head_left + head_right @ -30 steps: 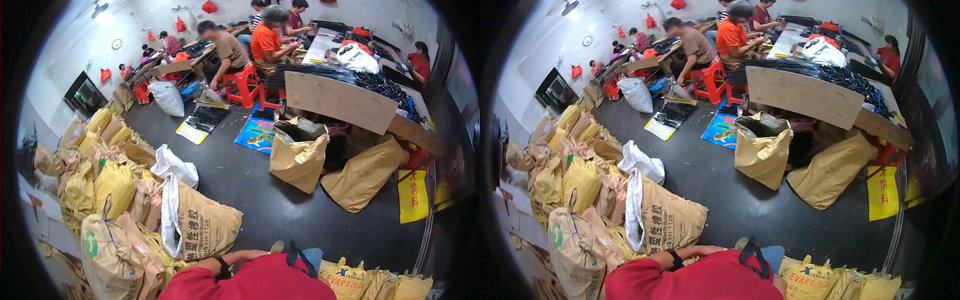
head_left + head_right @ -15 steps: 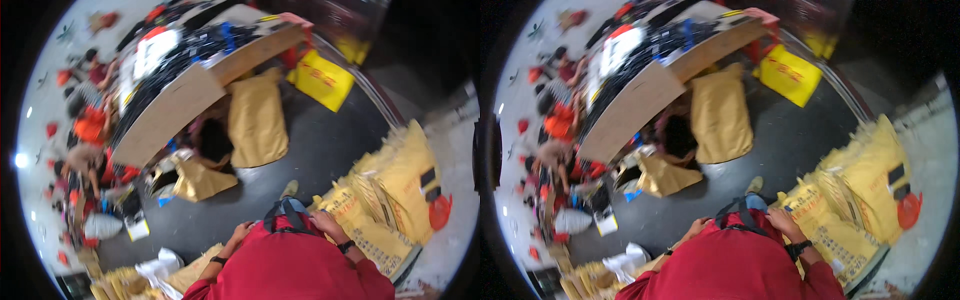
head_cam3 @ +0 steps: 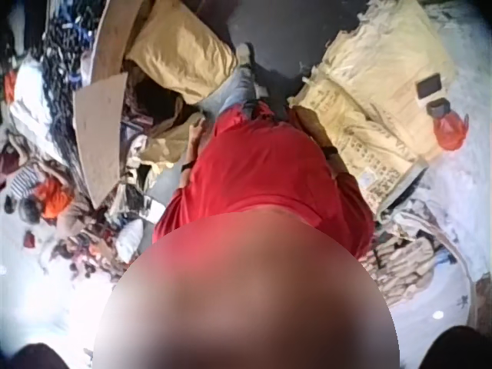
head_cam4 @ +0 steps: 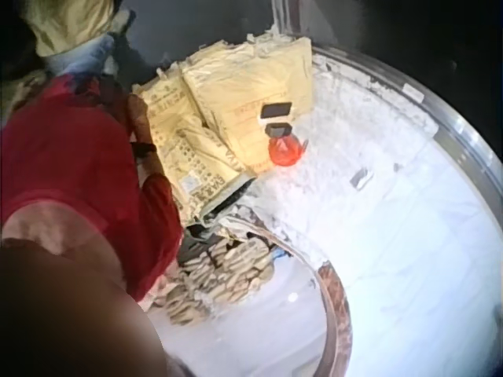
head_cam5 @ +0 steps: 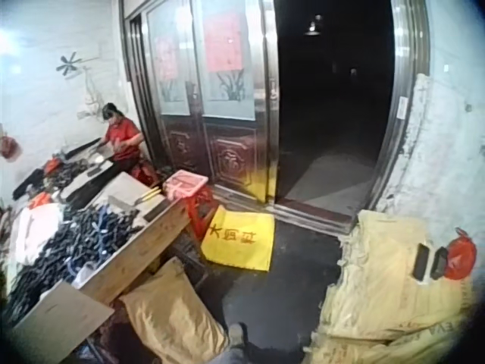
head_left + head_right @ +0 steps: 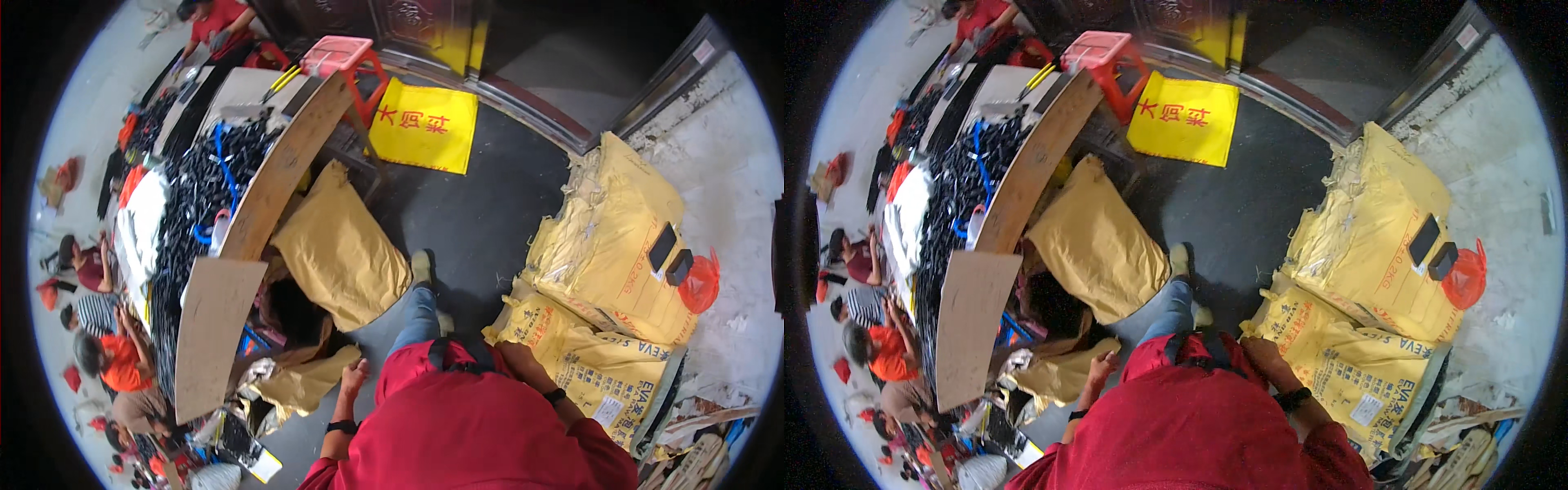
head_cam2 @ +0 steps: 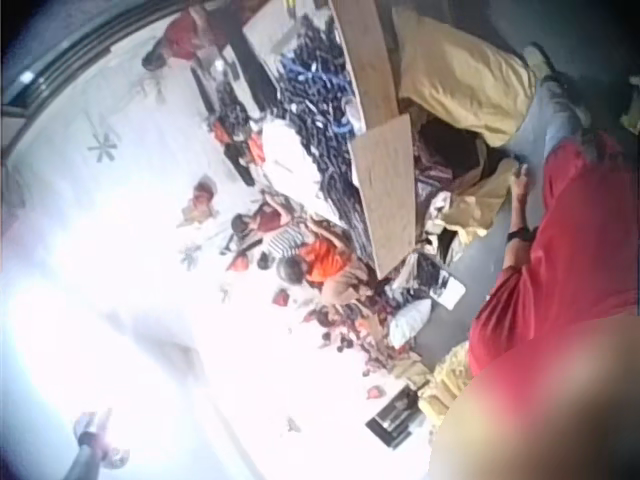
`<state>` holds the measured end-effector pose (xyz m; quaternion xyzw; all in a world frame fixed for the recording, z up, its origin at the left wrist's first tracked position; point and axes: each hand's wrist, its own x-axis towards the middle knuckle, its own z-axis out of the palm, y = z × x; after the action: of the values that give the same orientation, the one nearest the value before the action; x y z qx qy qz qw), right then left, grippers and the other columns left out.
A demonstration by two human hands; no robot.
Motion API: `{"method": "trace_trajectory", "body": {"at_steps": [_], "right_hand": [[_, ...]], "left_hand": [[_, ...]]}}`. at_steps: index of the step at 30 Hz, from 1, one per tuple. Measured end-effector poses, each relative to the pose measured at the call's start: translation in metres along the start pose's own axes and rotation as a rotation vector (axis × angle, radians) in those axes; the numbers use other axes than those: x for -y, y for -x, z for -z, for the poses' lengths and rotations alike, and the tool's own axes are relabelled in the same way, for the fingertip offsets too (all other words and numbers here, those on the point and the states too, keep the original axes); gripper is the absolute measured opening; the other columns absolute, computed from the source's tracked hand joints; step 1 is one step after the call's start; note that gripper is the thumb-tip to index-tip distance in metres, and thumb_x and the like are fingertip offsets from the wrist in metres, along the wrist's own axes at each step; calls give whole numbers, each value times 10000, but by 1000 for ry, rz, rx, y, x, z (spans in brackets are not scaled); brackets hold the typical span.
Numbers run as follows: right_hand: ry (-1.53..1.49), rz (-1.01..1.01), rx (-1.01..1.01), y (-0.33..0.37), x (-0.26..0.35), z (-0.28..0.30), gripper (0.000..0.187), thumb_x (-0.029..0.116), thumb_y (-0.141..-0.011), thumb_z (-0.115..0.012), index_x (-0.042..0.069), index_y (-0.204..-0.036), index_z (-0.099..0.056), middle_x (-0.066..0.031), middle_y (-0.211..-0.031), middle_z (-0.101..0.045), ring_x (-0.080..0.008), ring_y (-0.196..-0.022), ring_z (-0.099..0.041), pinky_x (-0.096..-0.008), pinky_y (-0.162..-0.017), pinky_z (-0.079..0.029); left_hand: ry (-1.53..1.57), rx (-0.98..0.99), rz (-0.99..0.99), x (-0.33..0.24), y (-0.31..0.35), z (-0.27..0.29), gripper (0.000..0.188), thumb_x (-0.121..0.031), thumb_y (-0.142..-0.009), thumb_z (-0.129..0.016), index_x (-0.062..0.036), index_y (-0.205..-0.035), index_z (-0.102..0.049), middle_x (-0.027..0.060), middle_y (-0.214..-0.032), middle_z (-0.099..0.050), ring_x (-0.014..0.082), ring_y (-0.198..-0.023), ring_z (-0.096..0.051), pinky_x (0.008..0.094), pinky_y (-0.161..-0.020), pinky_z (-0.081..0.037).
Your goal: The person cuts a plastic tie from a bag using shears, ties the bag closed with a blue strap, and moves it aside. They then pick up another bag, tie it closed with a blue strap, and carry it across the room to a stack.
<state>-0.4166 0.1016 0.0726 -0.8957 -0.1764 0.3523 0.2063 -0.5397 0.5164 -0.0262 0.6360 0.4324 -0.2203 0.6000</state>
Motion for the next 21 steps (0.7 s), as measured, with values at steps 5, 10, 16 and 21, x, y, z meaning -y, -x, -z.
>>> {"method": "trace_trajectory", "body": {"at_steps": [5, 10, 16, 21], "right_hand": [[44, -83, -38, -67, -6, 44, 241, 145, -770, -483, 76, -998, -518, -170, -887, -579, -331, -822, -585, -414, -687, -463], [152, -2, -139, -140, -26, 76, 252, 148, -752, -515, 66, -990, -506, -166, -855, -576, -344, -807, -585, -432, -653, -461], [-24, -35, -162, -181, 2, 163, 159, 126, -796, -455, 39, -911, -522, -161, -854, -580, -343, -778, -590, -423, -607, -472], [63, -102, -43, -227, -42, 184, 314, 256, -784, -487, 93, -1050, -519, -183, -902, -594, -321, -808, -596, -427, -670, -466]], "left_hand": [[-2, -48, -26, -95, -64, -2, 241, -227, -841, -523, -1, -794, -591, 49, -647, -577, 120, -524, -521, 238, -456, -380], [-82, 81, -113, -198, -140, -28, 363, -255, -867, -498, 35, -1084, -529, 138, -866, -628, 164, -710, -602, 247, -574, -443], [-198, 157, -314, -322, -193, -50, 357, -253, -866, -511, 60, -1034, -548, 142, -832, -618, 172, -741, -601, 278, -648, -474], [-532, 190, -524, -411, -229, -113, 368, -273, -862, -510, 34, -1062, -547, 148, -865, -621, 221, -810, -591, 308, -740, -454]]}}
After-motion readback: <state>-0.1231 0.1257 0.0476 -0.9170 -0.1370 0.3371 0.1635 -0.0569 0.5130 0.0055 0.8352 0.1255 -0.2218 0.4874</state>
